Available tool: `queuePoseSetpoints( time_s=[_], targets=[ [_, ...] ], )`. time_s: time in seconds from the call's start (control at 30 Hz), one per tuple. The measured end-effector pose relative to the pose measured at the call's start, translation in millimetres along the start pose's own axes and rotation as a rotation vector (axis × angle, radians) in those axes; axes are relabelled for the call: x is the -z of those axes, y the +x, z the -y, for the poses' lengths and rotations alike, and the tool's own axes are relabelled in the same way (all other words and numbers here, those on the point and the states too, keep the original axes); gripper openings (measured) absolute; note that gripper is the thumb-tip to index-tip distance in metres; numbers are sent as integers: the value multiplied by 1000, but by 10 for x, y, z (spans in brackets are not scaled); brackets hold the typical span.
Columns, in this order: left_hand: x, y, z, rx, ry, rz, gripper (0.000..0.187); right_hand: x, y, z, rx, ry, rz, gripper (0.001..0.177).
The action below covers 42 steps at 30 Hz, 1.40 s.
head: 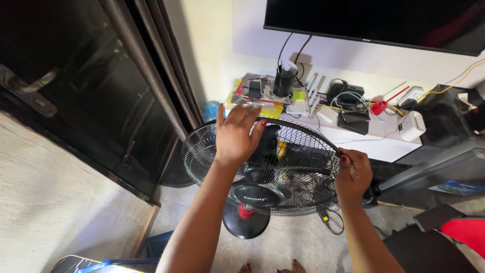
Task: The person reassembles a standing electric fan by hand. They attach the fan blades to the motor hub, secure them with a central nut, and then fit both the rear and front wire cages onto the fan head.
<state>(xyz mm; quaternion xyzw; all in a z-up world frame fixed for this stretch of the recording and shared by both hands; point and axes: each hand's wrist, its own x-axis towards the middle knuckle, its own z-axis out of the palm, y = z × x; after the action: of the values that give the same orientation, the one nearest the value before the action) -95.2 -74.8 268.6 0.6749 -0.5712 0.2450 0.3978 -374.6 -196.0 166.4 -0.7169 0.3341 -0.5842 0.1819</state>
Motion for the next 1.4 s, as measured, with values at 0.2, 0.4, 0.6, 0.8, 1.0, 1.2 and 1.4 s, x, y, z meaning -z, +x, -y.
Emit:
queuePoseSetpoints(
  time_s=[0.2,0.4,0.6,0.8,1.0,1.2,1.4],
  targets=[
    [4,44,25,-54,-80,-103,11,-27,29,48,63,-10,-8,24],
    [0,-27,127,-69,-130,-20,11,-55,-8,76,86,-85,-55,25],
    [142,-10,145,-186,-108,48,53,-96,-4,187,77,-71,-104,31],
    [336,18,199,-257,-139,195,89,-133,13,256,126,-159,-126,42],
    [359,-5,224,-306,-101,179,94,-153,17,232,111,-197,-154,45],
    [158,-431,99,-344,-35,-169,63,-161,13,239,126,-179,-165,44],
    [-273,-969,-362,21,101,-320,52,-142,-11,190,208,-162,-174,46]
  ],
)
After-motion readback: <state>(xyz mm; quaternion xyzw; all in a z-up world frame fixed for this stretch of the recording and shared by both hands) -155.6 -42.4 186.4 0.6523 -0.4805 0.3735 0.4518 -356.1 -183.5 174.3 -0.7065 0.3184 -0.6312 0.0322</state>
